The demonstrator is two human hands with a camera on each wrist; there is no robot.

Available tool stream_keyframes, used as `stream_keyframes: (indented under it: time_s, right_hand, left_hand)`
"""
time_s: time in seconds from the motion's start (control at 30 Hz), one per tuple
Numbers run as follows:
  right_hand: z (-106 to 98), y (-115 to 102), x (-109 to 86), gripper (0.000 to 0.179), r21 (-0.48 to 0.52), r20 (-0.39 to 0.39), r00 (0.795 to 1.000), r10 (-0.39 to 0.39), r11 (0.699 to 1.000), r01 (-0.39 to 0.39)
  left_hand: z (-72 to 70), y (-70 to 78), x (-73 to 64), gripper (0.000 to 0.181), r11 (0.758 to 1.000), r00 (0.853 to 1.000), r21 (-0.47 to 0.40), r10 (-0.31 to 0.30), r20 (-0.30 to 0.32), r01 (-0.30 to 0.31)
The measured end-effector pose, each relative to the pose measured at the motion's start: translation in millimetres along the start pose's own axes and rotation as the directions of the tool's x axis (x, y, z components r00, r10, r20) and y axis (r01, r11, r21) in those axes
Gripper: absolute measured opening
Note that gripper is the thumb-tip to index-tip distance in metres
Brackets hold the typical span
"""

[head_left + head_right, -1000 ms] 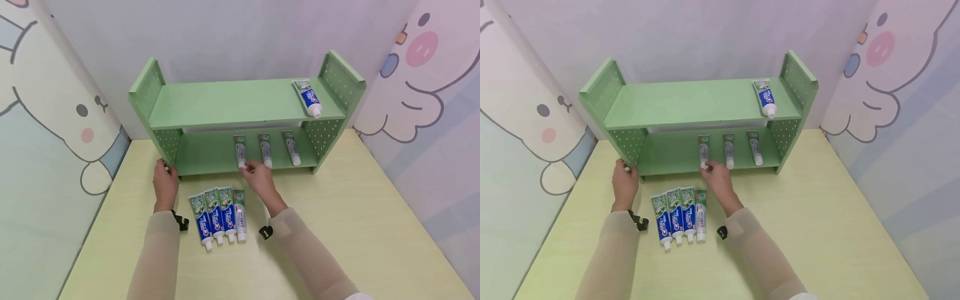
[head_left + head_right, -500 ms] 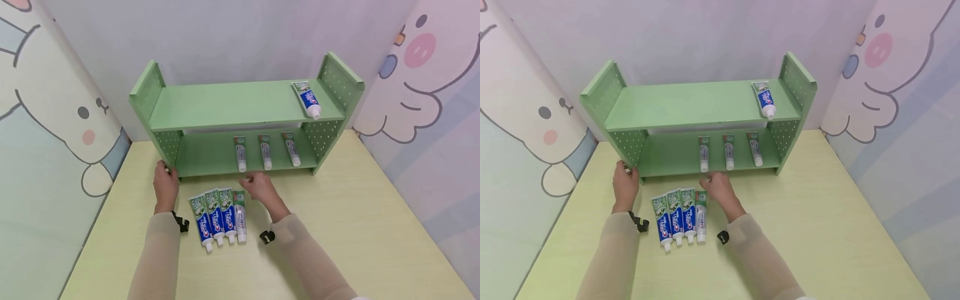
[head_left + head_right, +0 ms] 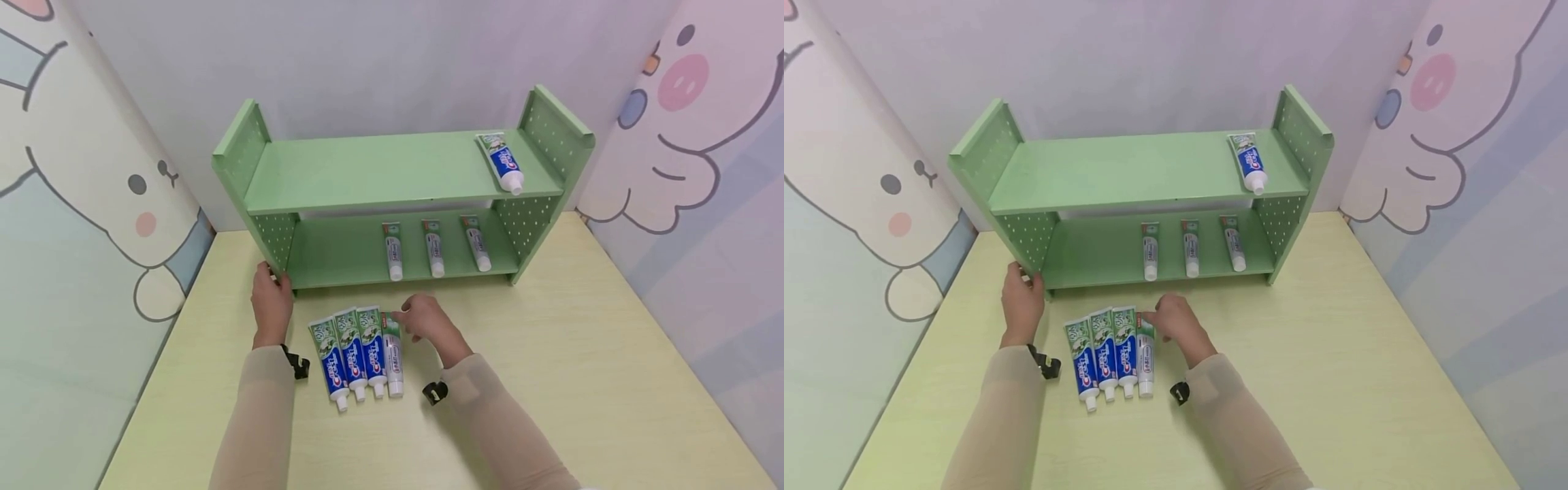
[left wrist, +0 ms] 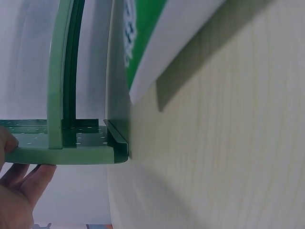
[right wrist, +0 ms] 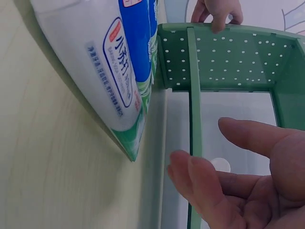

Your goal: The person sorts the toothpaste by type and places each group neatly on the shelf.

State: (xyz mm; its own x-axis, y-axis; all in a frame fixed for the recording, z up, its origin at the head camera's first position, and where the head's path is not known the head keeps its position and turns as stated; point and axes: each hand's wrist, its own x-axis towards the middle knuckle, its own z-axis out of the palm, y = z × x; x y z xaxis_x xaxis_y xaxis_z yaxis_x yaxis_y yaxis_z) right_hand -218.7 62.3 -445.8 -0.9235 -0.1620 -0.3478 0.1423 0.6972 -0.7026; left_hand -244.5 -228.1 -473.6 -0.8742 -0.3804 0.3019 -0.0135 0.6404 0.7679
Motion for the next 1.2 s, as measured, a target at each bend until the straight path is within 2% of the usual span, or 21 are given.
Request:
stream_keyframes:
  time_s: [0.2,0.43,1.2]
  right_hand:
    - [4,4,-2.2,0.047,0.01,0.021,1.0,0.024,1.0,-0.024]
    - [13,12,-3.5,0.032,-0.035,0.057,0.997,0.049,0.998,-0.047]
    - [30,16,-14.2,0.029,-0.071,0.104,0.993,0.06,0.996,-0.053]
  left_hand:
    - [-0.4,0.4,-0.2,0.037,1.0,1.0,0.002,0.0,-0.004,0.0]
    - [0.5,-1.3,-0.8,0.036,1.0,1.0,0.0,0.002,-0.006,-0.002]
    - [-0.7,0.2,-1.8,0.036,1.0,1.0,-0.006,0.001,-0.011,-0.001]
